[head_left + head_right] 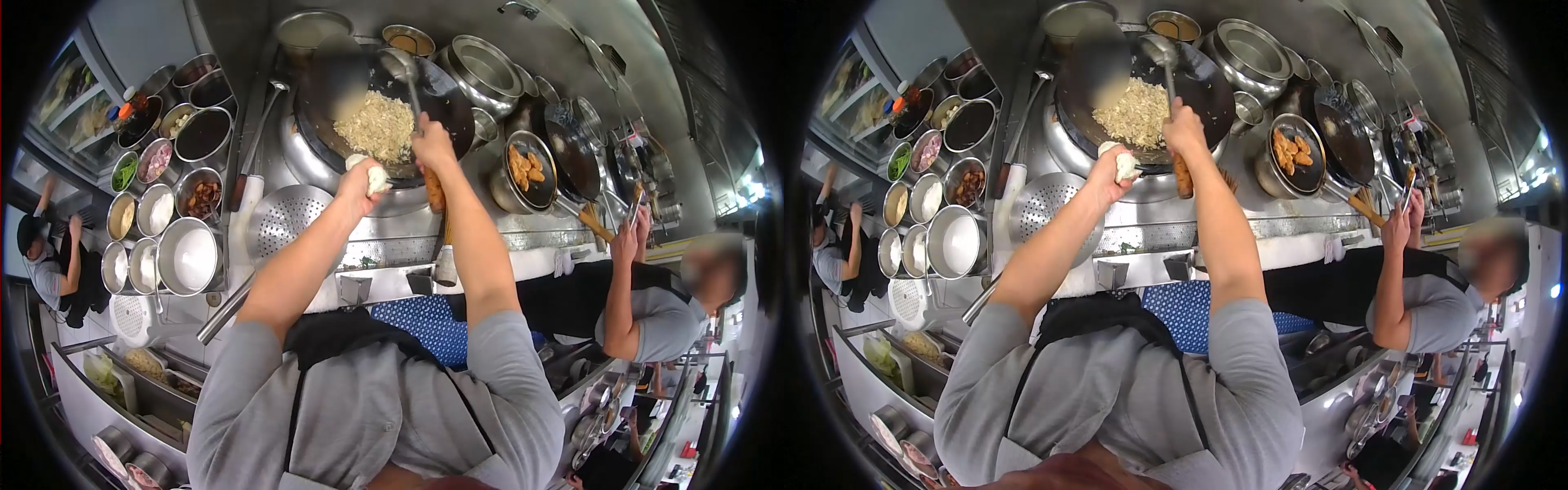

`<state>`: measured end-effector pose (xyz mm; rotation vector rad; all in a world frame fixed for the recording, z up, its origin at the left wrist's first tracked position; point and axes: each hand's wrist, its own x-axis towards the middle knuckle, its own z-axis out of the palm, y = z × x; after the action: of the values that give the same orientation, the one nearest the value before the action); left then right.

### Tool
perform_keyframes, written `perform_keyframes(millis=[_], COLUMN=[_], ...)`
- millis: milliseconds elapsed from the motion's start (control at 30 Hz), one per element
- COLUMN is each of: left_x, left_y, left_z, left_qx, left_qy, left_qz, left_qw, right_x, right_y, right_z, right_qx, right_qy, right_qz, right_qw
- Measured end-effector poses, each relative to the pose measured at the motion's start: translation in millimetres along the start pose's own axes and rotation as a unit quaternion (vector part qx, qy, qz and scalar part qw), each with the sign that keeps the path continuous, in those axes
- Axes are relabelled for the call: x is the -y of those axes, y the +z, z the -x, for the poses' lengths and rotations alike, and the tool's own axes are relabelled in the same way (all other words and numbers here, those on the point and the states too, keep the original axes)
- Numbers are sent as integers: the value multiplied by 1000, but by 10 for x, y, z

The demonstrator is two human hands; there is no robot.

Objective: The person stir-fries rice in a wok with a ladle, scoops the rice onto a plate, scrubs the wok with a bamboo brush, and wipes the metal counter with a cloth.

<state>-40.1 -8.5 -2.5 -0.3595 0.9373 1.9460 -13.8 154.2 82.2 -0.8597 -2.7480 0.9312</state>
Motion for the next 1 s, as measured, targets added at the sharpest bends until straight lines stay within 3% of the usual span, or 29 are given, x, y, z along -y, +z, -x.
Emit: perform_keyframes(millis=[33,67,167,267,300,400,433,567,633,733,900,1000], left_x=[-15,11,-25,44,21,9,5,22,4,-26,3,16], left_y=[-4,-19,-8,-25,-16,-30,-19,-47,-59,-19,-73,-99], left_z=[-12,-12,-26,32,22,33,35,3,-13,46,-31,-1], left_qx=[2,2,9,10,14,23,16,24,31,20,34,47], left_qy=[2,-1,-2,-11,-8,-1,-9,-14,-15,-25,-22,-13], left_qz=[9,17,28,21,17,14,9,-1,-6,-7,-5,6], left_qw=[1000,1000,1000,1000,1000,1000,1000,1000,999,999,999,999], right_x=[116,196,-162,-17,81,354,383,-76,-96,-157,-237,-62], right_y=[-1,-12,197,95,84,-118,-169,-269,-494,-540,-95,-12], right_z=[107,252,384,230,177,185,291,998,1431,1525,571,542], right_qx=[68,103,52,44,-19,99,128,105,164,177,65,90], right_qy=[14,11,-182,-116,-161,6,8,-216,-173,-72,-151,-143], right_qz=[-83,-77,113,146,167,49,56,175,193,266,207,186], right_qw=[994,992,975,981,972,994,990,955,952,945,964,968])
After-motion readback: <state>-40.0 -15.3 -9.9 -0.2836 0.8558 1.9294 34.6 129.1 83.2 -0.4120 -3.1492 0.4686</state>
